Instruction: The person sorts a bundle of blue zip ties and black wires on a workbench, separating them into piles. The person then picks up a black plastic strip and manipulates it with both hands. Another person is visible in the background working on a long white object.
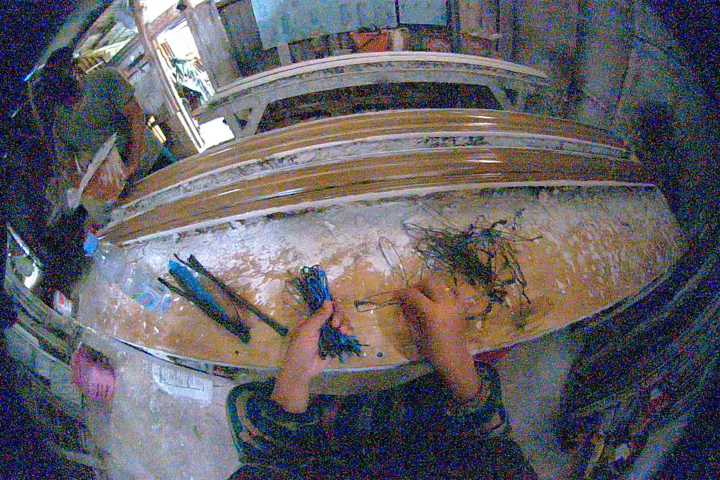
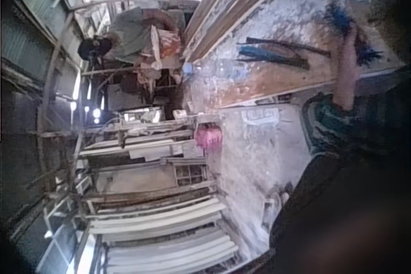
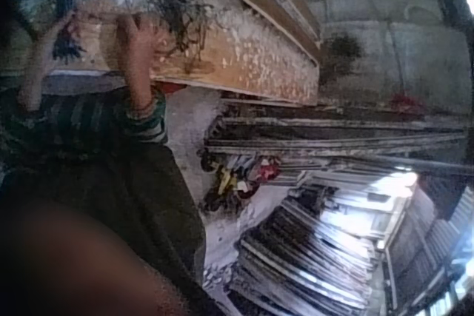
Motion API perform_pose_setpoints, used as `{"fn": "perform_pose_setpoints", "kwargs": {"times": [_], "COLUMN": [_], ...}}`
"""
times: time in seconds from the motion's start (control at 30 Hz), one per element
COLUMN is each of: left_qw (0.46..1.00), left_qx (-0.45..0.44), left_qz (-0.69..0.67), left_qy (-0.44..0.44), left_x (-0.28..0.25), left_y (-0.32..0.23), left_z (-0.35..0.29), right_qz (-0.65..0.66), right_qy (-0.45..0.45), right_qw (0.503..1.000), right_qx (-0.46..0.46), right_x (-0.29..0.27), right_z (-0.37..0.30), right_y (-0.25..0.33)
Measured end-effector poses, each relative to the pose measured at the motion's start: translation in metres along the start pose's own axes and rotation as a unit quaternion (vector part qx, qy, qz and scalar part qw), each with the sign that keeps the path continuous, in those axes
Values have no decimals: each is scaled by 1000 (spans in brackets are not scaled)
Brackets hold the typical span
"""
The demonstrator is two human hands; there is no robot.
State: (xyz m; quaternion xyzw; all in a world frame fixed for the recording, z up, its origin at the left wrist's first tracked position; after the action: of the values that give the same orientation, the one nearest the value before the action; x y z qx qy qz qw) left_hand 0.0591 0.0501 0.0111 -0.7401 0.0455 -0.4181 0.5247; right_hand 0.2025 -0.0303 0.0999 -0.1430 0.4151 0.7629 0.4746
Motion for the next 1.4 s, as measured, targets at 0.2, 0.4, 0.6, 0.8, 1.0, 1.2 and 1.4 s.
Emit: {"fn": "perform_pose_setpoints", "kwargs": {"times": [0.2,0.4,0.6,0.8,1.0,1.2,1.4], "left_qw": [999,995,994,992,991,990,984], "left_qx": [-8,-28,-47,-36,-7,24,70], "left_qz": [49,94,95,116,130,127,159], "left_qy": [-2,-4,-13,-17,-43,-58,-38], "left_x": [2,9,12,9,3,1,5], "left_y": [-1,-2,-3,-2,0,-4,-10], "left_z": [-2,-6,-10,-9,-8,-8,-12], "right_qz": [77,48,86,126,75,198,254], "right_qy": [22,19,-31,-62,-11,9,-38], "right_qw": [992,993,996,989,992,976,965], "right_qx": [94,105,-16,-55,-104,-87,-44], "right_x": [17,13,10,2,8,15,14], "right_z": [-3,-4,-1,-6,-6,-11,-8], "right_y": [-10,-5,20,30,49,66,60]}}
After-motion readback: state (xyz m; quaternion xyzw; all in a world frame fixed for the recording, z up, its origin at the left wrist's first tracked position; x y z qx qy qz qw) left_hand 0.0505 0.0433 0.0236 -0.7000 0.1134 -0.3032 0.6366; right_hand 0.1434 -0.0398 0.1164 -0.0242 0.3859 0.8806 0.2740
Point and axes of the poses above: each hand's wrist, its own z-axis towards the middle knuckle, its own x-axis out of the palm, y = z × x, the point moved 8 cm from there along z, towards the middle knuckle, and after that the axes turned 15 degrees about z, right-handed, at the moved point
